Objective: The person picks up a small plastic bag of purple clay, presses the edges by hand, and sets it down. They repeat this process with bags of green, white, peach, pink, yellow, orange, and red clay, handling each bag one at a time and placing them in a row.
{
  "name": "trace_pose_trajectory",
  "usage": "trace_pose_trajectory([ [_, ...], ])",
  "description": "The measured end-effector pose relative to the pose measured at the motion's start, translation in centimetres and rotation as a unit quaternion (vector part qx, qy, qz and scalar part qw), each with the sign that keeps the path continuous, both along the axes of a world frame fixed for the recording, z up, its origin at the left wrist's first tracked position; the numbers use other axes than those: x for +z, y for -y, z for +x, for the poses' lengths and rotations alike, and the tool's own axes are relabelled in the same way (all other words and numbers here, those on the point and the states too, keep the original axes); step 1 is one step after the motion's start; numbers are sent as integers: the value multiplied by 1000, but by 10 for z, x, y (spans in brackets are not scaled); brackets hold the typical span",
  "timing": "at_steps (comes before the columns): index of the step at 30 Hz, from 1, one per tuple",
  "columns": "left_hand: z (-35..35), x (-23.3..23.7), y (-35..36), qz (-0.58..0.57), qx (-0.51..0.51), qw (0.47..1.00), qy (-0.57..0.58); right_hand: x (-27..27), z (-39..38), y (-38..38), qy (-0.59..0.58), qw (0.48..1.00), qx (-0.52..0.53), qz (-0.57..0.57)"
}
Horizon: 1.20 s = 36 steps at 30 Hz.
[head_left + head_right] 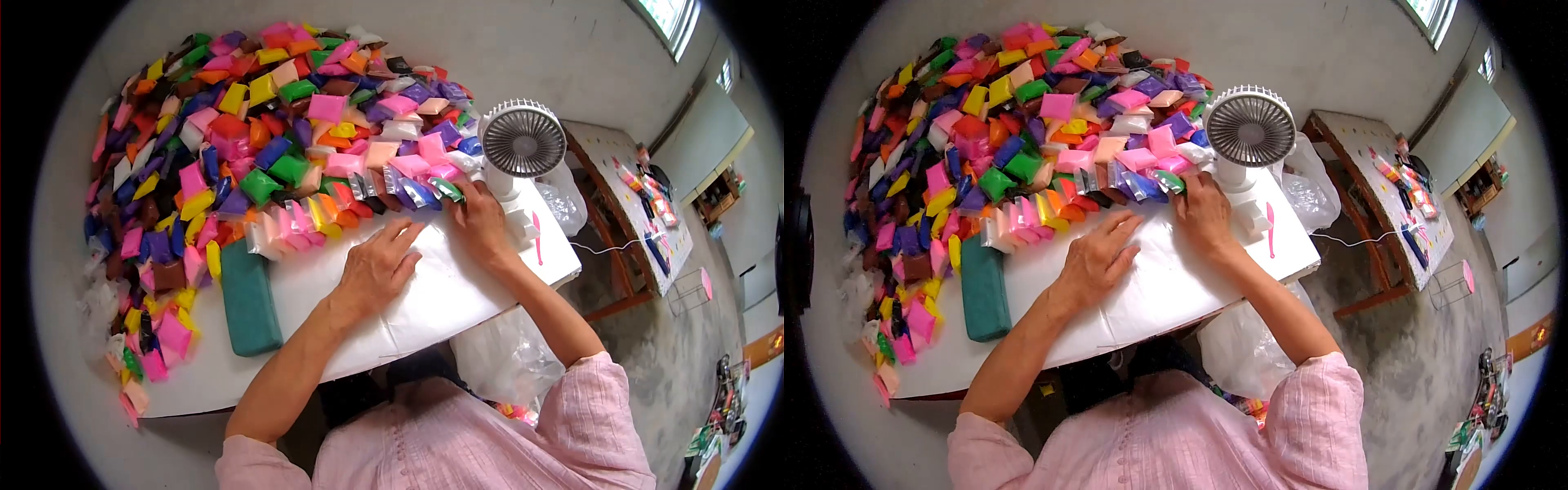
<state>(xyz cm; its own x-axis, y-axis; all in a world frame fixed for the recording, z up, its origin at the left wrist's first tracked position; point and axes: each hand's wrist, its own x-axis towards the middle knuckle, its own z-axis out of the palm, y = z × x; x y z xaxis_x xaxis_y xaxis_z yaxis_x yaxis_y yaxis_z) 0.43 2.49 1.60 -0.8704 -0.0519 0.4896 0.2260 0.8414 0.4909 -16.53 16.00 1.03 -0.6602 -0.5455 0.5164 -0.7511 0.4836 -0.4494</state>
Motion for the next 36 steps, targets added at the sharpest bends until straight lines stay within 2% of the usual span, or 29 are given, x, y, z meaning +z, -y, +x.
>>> trace_pose_trajectory([
  [4, -4, -3, 4, 11, 0, 1000, 15, 1, 6, -5, -79, 994, 69, 28],
  [13, -7, -10, 7, -2, 13, 999, 32, 10, 6, 22, -51, 993, 2, 103],
  [17, -8, -13, 8, 1, 21, 999, 26, 18, 1, 39, -85, 989, -28, 116],
  [22, -7, -9, 7, 16, 20, 999, 26, 3, 10, 46, -104, 987, -65, 102],
  [25, -6, -7, 7, 12, 22, 999, 21, 4, 12, 42, -46, 990, -60, 120],
  [28, -7, -9, 6, 4, 20, 1000, 12, 11, 15, 38, -62, 988, -63, 130],
  [31, -7, -12, 8, 6, 14, 1000, 11, 20, 11, 24, -28, 988, 3, 151],
  [34, -8, -11, 8, 8, 20, 1000, 9, 15, 4, 11, -72, 989, 63, 115],
  [36, -7, -10, 6, 8, 22, 1000, 16, 15, -1, 12, -44, 987, 46, 149],
])
